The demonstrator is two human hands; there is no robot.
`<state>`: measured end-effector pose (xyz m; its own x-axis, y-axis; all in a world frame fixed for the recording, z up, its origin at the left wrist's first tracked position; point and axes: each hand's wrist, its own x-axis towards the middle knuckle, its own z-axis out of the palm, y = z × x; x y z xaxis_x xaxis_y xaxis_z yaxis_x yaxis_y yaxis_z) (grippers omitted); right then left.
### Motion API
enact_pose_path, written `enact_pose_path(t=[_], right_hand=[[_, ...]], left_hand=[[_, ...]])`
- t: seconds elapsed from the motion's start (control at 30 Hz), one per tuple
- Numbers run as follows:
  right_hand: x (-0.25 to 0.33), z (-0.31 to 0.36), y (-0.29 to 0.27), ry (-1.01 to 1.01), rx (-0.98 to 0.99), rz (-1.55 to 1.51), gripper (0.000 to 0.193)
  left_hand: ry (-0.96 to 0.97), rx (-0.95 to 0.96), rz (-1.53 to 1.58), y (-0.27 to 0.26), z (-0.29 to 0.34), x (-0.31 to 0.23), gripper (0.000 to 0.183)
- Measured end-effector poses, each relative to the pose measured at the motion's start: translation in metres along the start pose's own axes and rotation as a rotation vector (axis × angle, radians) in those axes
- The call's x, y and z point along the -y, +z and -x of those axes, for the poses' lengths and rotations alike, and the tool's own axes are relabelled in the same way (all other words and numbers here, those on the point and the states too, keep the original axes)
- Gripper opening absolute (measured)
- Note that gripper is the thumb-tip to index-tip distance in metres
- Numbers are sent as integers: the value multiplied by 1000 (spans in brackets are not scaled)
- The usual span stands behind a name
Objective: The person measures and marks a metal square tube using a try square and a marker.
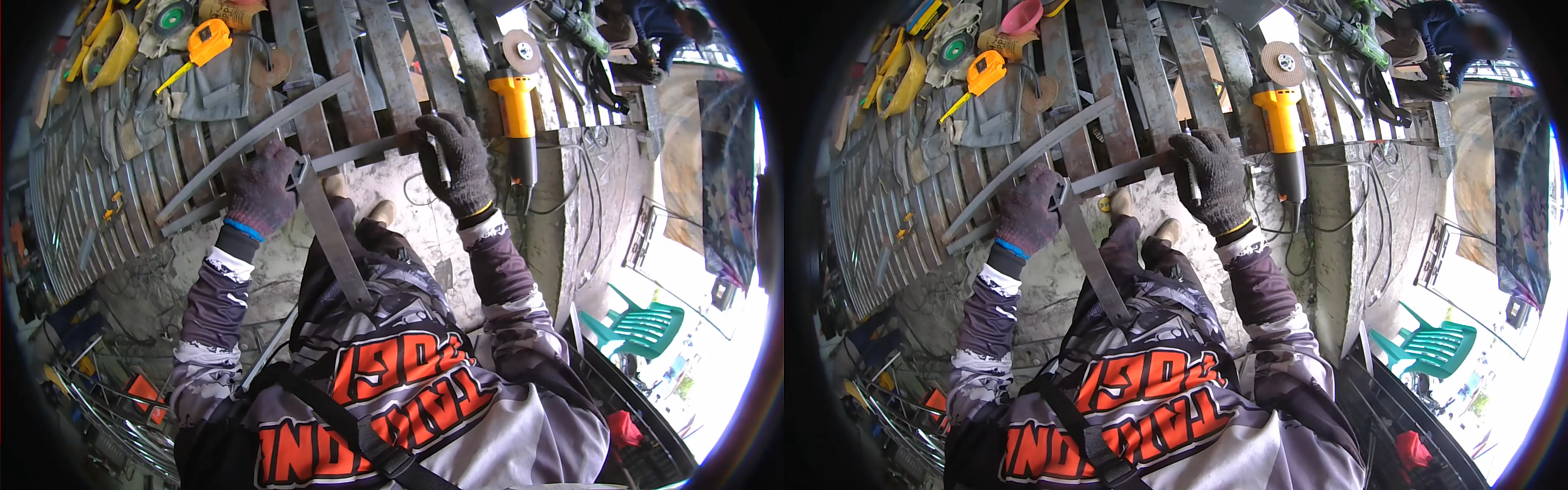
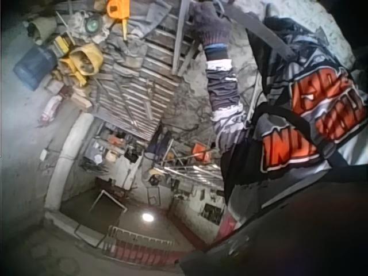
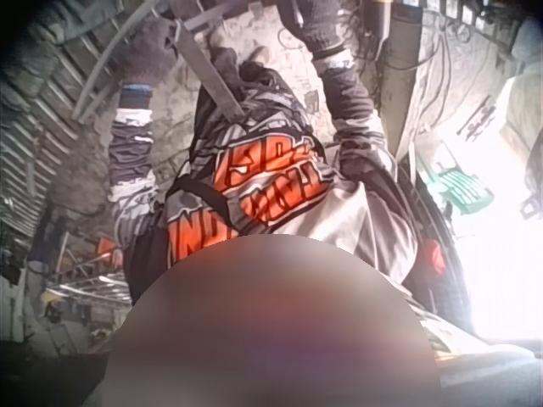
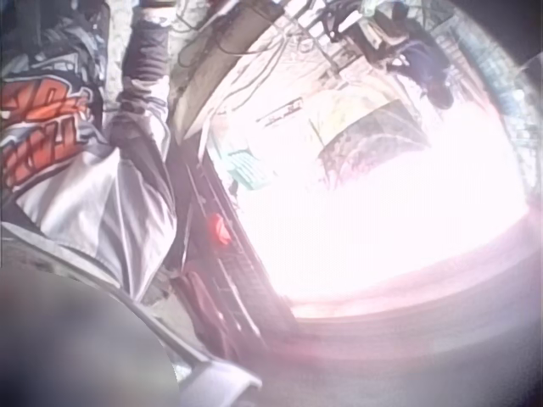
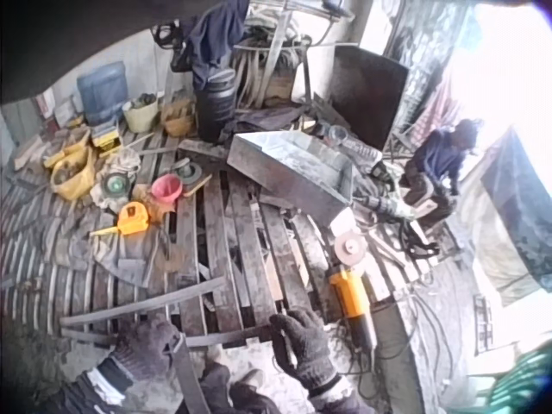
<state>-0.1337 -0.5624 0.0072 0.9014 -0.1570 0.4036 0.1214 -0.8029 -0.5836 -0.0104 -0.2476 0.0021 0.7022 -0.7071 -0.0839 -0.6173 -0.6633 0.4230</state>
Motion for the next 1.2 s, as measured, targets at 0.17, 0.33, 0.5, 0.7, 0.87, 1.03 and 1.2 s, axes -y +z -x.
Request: enact_pose_path(t=[0.17, 0.33, 0.5, 0.7, 0.87, 1.03, 1.2], right_hand=[[-8, 0, 9, -47, 159, 48, 41], [-9, -5, 16, -20, 131, 44, 41], [-12, 1, 16, 9, 125, -19, 36], [-11, 4, 8, -2, 73, -64, 36], [-7, 16, 5, 93, -117, -118, 37], [-18, 21, 16, 95, -98, -147, 31], [-27, 17, 27, 84, -200, -213, 27]], left_hand=[[49, -20, 7, 0, -3, 2, 32], [7, -27, -65, 2, -4, -4, 31], [11, 56, -40, 5, -5, 11, 47], [40, 233, 51, -15, -28, 9, 70], [23, 250, 218, -15, -62, -2, 69], [163, 188, 77, 1, -91, -10, 40], [10, 116, 134, 25, -87, -16, 48]])
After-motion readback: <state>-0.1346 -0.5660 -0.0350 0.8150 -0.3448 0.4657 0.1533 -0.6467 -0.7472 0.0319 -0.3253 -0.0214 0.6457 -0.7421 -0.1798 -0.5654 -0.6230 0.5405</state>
